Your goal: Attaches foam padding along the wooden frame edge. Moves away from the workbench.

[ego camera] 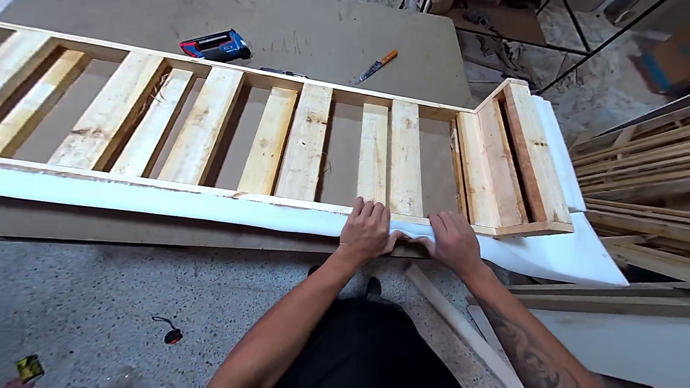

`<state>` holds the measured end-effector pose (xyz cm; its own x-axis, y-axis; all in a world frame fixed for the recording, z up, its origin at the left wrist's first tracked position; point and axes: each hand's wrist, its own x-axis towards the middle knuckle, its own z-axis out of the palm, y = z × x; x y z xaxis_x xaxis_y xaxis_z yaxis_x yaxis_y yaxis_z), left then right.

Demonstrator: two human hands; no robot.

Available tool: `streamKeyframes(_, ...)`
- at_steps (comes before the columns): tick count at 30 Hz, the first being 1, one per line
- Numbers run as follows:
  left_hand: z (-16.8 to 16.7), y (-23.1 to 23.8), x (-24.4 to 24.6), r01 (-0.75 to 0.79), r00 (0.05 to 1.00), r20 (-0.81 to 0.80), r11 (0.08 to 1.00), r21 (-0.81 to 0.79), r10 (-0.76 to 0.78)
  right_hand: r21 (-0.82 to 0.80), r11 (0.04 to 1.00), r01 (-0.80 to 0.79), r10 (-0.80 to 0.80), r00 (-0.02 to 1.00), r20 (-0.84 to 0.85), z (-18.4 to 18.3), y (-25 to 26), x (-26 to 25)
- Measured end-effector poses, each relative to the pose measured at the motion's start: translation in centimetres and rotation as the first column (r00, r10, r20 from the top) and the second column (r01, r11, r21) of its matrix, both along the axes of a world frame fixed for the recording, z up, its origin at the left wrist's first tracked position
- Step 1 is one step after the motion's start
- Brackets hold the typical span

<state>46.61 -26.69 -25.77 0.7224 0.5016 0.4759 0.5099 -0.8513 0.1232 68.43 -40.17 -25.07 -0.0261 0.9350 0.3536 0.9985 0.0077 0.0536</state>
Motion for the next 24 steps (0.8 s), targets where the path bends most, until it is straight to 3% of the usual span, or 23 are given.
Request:
streamKeyframes(3,1.9,-0.7,-3.7,0.037,0.999,-0.024,0.988,-0.151,-0.041,-0.057,0.993,0.099,-0.104,0.99,-0.099,1.4,-1.1,-3.0)
streamKeyframes(7,1.8,2.5,-11.5,-0.047,0.999,-0.013,0.997,-0.063,0.047,0.111,0.994,0.009,0.007,0.99,-0.14,2.1,1.1,-9.9)
streamKeyframes(9,0.9,4.4,-12.9,0.001,1.0,-0.026,0.999,-0.04,-0.002,0.066,0.996,-0.068,0.074,0.992,-0.1,1.0,3.9,-12.2)
streamKeyframes(13,0.0,7.3,-12.2,0.189,0.981,0.046,0.982,0.005,-0.189,0.02,0.985,-0.169,0.17,0.984,-0.05,-0.6,7.8,-11.7)
streamKeyframes(16,0.0,6.9,-11.5,0.138,0.987,0.079,0.99,0.0,-0.138,0.061,0.986,-0.155,0.161,0.981,-0.105,-0.5,7.9,-11.9)
streamKeyframes(19,1.5,5.6,-11.6,0.077,0.997,-0.015,0.988,-0.137,-0.08,0.021,0.993,-0.119,0.12,0.961,-0.249,1.3,6.7,-11.9)
streamKeyframes(22,2.2,4.2,-10.7,0.059,0.993,-0.087,0.979,-0.197,-0.077,0.03,0.994,-0.103,0.107,0.971,-0.216,1.8,5.8,-9.6)
streamKeyframes(24,0.9,4.0,-9.0,0.114,0.992,-0.033,0.983,-0.146,-0.12,0.108,0.981,-0.162,0.181,0.962,-0.202,0.8,6.3,-8.7)
